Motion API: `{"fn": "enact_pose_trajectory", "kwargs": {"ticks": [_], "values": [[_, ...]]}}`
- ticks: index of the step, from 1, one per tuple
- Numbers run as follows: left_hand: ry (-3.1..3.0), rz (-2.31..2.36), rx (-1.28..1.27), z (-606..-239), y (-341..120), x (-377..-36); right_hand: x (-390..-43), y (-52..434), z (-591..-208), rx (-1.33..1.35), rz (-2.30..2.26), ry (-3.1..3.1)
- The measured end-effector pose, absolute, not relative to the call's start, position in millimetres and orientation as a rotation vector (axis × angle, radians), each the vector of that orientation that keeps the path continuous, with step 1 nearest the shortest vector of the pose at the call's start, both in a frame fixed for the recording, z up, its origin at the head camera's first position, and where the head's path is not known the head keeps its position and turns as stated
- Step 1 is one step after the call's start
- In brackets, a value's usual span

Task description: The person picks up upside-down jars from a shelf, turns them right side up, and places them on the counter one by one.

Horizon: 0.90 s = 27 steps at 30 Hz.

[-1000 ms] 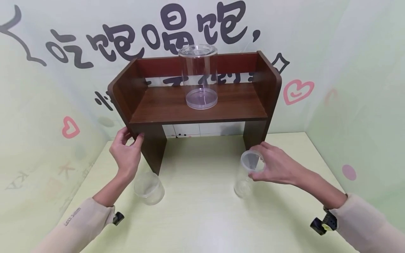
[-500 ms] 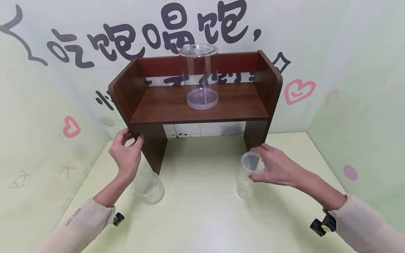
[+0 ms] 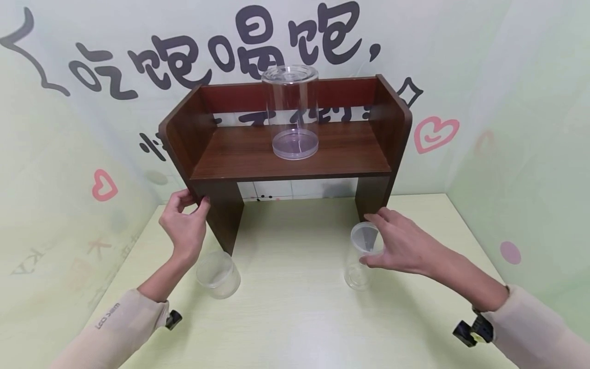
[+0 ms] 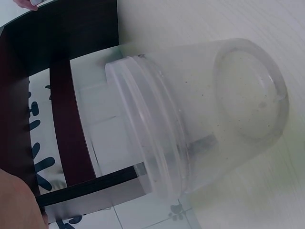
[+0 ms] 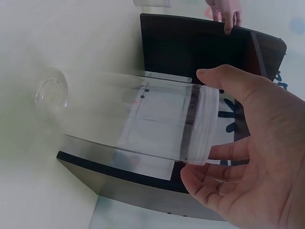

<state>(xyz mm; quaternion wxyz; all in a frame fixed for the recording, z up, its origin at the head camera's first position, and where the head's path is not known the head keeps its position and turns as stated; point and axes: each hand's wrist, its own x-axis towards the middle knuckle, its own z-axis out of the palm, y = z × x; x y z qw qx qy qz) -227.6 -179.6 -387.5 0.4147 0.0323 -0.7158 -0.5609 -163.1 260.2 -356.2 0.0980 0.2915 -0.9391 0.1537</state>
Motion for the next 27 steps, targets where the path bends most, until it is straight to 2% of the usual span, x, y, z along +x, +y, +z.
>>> {"fn": "enact_pose_trajectory", "kwargs": {"ticks": [14, 22, 27], "values": [[-1.822, -1.399, 0.098, -379.7, -174.6, -220.6, -145.4, 248.5, -300.7, 0.883, 0.437, -2.588], [-1.822, -1.406, 0.084, -385.8, -181.0, -225.1, -159.4, 236.6, -265.4, 0.916, 0.670, -2.420], [-1.829, -1.415, 0.073, -386.2, -182.0, -224.0, -169.7, 223.3, -245.7, 0.804, 0.848, -2.430]]}}
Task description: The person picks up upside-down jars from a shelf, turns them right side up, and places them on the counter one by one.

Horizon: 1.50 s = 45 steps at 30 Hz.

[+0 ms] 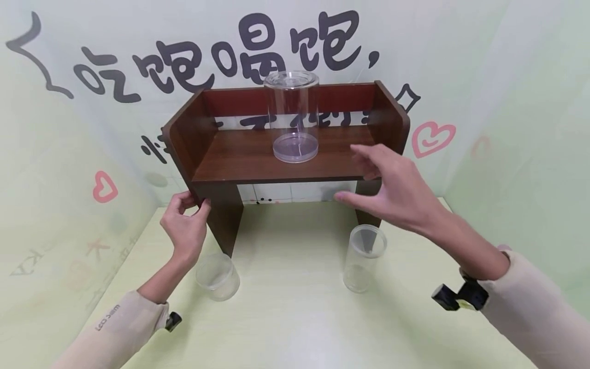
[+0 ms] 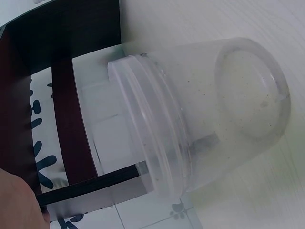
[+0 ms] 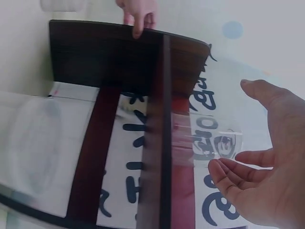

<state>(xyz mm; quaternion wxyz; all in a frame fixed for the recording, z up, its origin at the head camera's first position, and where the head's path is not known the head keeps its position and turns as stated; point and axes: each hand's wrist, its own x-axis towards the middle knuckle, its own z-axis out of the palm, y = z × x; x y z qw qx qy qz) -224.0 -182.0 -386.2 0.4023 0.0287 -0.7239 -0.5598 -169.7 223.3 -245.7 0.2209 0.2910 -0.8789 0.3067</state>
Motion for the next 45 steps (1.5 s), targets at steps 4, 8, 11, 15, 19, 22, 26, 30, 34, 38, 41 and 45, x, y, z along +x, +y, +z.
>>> {"fn": "enact_pose_trajectory", "kwargs": {"ticks": [4, 8, 11, 15, 19, 22, 26, 30, 34, 38, 41, 45], "values": [[-1.834, -1.416, 0.081, -387.3, -181.6, -223.4, -180.3, 212.2, -233.4, 0.718, 0.961, -2.457], [-1.836, -1.411, 0.087, -388.1, -181.6, -223.5, -192.3, 203.3, -225.0, 0.649, 1.007, -2.494], [-1.833, -1.410, 0.081, -388.0, -182.0, -224.0, -201.9, 197.5, -220.0, 0.598, 1.037, -2.505], [-1.831, -1.415, 0.077, -387.4, -182.9, -224.5, -216.1, 188.7, -213.5, 0.541, 1.091, -2.501], [-1.836, -1.416, 0.081, -387.6, -183.7, -225.0, -231.0, 178.8, -208.0, 0.481, 1.096, -2.514], [-1.838, -1.411, 0.093, -386.9, -182.6, -224.8, -241.0, 171.8, -204.7, 0.445, 1.119, -2.523], [-1.825, -1.409, 0.096, -379.8, -177.1, -219.7, -253.3, 162.6, -202.1, 0.421, 1.177, -2.512], [-1.814, -1.416, 0.072, -367.8, -169.9, -209.3, -263.8, 153.4, -200.0, 0.393, 1.242, -2.500], [-1.823, -1.417, 0.071, -361.6, -167.1, -203.5, -273.1, 144.0, -198.1, 0.370, 1.306, -2.493], [-1.820, -1.431, 0.073, -360.7, -167.2, -203.0, -281.2, 136.0, -196.6, 0.348, 1.351, -2.484], [-1.817, -1.432, 0.071, -362.1, -167.7, -204.2, -286.3, 131.6, -196.0, 0.318, 1.373, -2.474], [-1.822, -1.420, 0.072, -362.3, -168.0, -204.2, -292.0, 127.2, -196.3, 0.297, 1.410, -2.455]]}}
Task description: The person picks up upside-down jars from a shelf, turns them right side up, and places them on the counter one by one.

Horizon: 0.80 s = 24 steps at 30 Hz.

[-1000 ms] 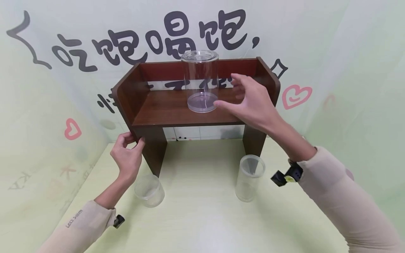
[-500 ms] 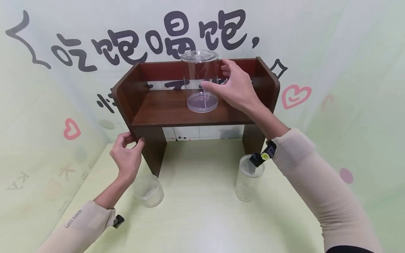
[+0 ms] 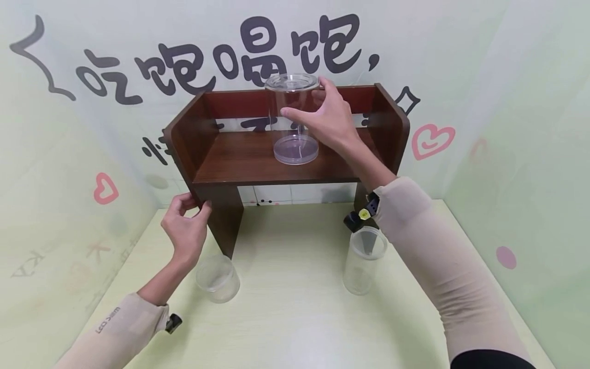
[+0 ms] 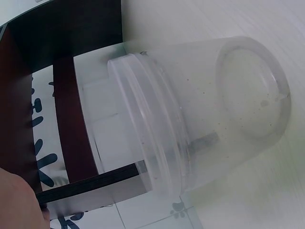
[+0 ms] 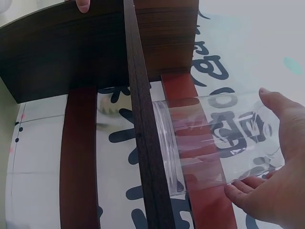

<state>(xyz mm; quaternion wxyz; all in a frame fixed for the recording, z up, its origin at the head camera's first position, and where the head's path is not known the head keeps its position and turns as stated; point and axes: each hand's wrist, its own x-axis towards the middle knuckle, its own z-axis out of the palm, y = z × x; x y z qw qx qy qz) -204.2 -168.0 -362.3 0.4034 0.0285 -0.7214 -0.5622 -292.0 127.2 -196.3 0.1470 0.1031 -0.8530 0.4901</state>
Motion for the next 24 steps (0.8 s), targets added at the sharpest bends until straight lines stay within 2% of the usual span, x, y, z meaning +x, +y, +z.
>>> {"fn": "enact_pose_trajectory", "kwargs": {"ticks": [3, 10, 24], "values": [[-1.825, -1.418, 0.070, -362.0, -167.6, -204.0, -295.2, 125.3, -197.1, 0.293, 1.458, -2.432], [-1.832, -1.400, 0.087, -385.8, -179.2, -224.1, -295.4, 123.1, -197.7, 0.282, 1.459, -2.397], [-1.823, -1.424, 0.068, -387.1, -183.6, -224.4, -272.4, 132.7, -194.7, 0.355, 1.522, -2.316]]}}
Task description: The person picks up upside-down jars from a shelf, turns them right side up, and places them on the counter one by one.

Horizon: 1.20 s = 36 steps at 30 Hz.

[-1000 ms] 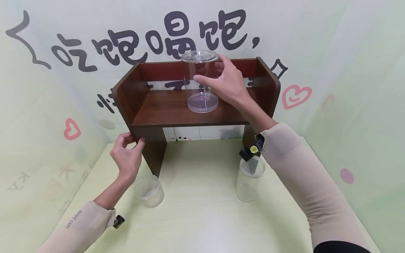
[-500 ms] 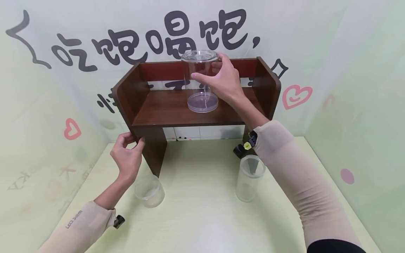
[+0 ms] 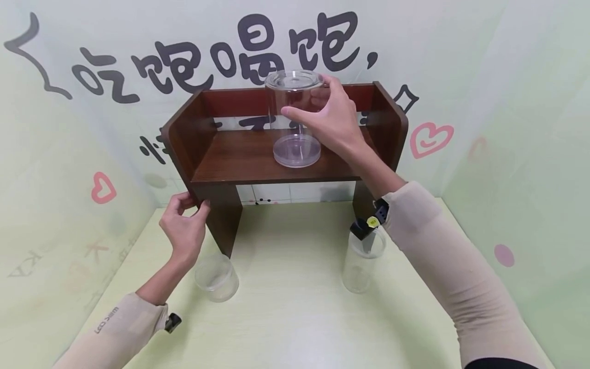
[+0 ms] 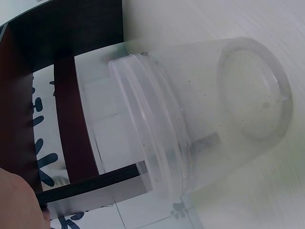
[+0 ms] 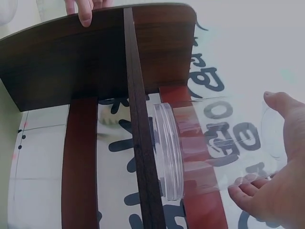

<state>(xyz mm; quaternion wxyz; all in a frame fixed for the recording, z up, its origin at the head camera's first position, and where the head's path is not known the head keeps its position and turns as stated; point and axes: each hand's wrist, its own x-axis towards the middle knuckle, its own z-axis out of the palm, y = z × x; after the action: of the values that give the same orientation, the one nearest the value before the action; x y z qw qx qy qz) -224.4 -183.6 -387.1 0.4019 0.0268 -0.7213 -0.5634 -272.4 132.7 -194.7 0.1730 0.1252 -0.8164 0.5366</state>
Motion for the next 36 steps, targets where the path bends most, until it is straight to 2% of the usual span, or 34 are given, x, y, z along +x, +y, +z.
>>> {"fn": "enact_pose_trajectory", "kwargs": {"ticks": [17, 36], "values": [[-1.830, -1.452, 0.094, -385.5, -180.6, -225.9, -226.2, 154.9, -193.9, 0.463, 1.518, -2.261], [-1.856, -1.447, 0.074, -385.7, -184.1, -224.1, -171.5, 179.9, -213.0, 0.508, 1.733, -2.185]]}}
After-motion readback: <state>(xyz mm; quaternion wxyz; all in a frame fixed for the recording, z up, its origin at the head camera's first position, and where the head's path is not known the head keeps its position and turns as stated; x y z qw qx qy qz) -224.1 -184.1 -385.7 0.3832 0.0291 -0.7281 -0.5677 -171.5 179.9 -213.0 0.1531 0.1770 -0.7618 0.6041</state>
